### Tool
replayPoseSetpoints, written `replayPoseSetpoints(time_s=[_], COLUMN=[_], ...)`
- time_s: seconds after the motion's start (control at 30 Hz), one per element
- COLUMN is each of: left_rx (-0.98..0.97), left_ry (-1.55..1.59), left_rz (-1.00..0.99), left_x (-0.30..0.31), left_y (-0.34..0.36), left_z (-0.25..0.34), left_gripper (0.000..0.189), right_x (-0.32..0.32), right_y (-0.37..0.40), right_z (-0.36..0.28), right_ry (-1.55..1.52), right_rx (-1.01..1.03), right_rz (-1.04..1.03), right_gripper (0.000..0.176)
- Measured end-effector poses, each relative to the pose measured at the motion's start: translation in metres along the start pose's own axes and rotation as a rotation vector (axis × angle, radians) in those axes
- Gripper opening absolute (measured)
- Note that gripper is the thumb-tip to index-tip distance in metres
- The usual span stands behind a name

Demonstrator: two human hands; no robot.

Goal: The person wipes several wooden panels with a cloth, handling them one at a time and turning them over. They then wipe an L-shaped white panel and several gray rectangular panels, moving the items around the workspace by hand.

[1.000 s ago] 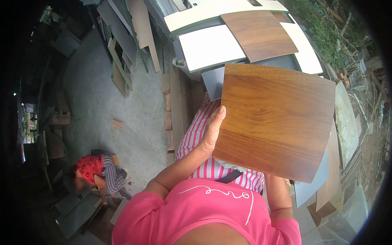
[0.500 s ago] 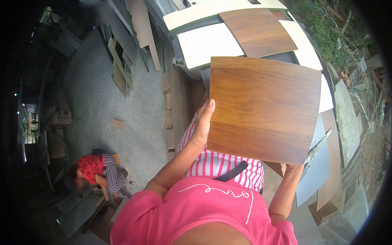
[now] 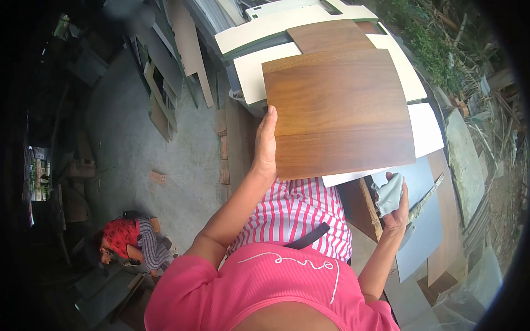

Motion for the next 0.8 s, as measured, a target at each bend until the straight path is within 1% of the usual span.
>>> replayPoseSetpoints(time_s=[0.03, 0.1, 0.13, 0.17, 0.23, 0.27, 0.3, 0.37, 0.4, 0.43, 0.5, 0.57, 0.7, 0.77, 0.8], left_rx=[-0.006, -0.057, -0.05, -0.056, -0.058, -0.058, -0.06, -0.012, 0.023, 0.023, 0.034, 0.023, -0.041, -0.048, -0.056], left_ry=[-0.001, -0.003, 0.089, 0.092, 0.117, 0.156, 0.159, 0.244, 0.244, 0.245, 0.294, 0.279, 0.219, 0.196, 0.173], left_rz=[-0.005, 0.034, -0.014, -0.016, -0.062, -0.108, -0.111, -0.034, -0.011, -0.014, 0.076, 0.088, 0.082, 0.086, 0.09], left_x=[-0.005, -0.015, -0.023, -0.025, -0.033, -0.038, -0.041, -0.04, -0.04, -0.044, -0.042, -0.045, -0.041, -0.038, -0.037], left_y=[-0.009, -0.031, -0.046, -0.061, -0.091, -0.102, -0.111, -0.13, -0.138, -0.143, -0.151, -0.156, -0.174, -0.183, -0.186], left_z=[0.005, 0.014, 0.013, 0.01, 0.004, 0.003, 0.0, -0.011, -0.014, -0.016, -0.022, -0.019, -0.016, -0.016, -0.015], left_gripper=[0.041, 0.047, 0.046, 0.046, 0.054, 0.051, 0.051, 0.049, 0.047, 0.047, 0.044, 0.044, 0.045, 0.045, 0.044], right_x=[-0.013, -0.025, -0.03, -0.035, -0.04, -0.038, -0.037, -0.034, -0.034, -0.033, -0.033, -0.037, -0.037, -0.028, -0.03], right_y=[0.0, 0.004, 0.004, 0.005, 0.006, 0.006, 0.005, 0.004, 0.004, 0.004, 0.004, 0.006, 0.009, 0.003, 0.003], right_z=[0.004, 0.011, 0.013, 0.015, 0.018, 0.019, 0.022, 0.026, 0.027, 0.028, 0.028, 0.031, 0.037, 0.043, 0.043], right_ry=[0.008, 0.018, 0.014, 0.001, 0.005, 0.006, 0.006, 0.008, 0.025, 0.041, 0.054, 0.032, 0.036, 0.05, 0.049], right_rx=[-0.024, -0.042, -0.049, -0.062, -0.076, -0.072, -0.088, -0.097, -0.108, -0.12, -0.111, -0.155, -0.155, -0.157, -0.157], right_rz=[-0.035, 0.227, 0.195, 0.182, 0.179, 0.175, 0.149, 0.12, 0.097, 0.076, 0.076, 0.098, 0.138, 0.045, 0.045], right_gripper=[0.045, 0.041, 0.041, 0.042, 0.043, 0.043, 0.044, 0.044, 0.048, 0.051, 0.051, 0.047, 0.048, 0.05, 0.05])
Point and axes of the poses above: each hand's wrist, its own y-axis away from the middle knuckle, its own x-axis out of the back of the hand, z = x × y, the point moved 9 cm from there along -y, towards the middle knuckle, and after that the axes turned 7 degrees about x, right-handed, at the moved point
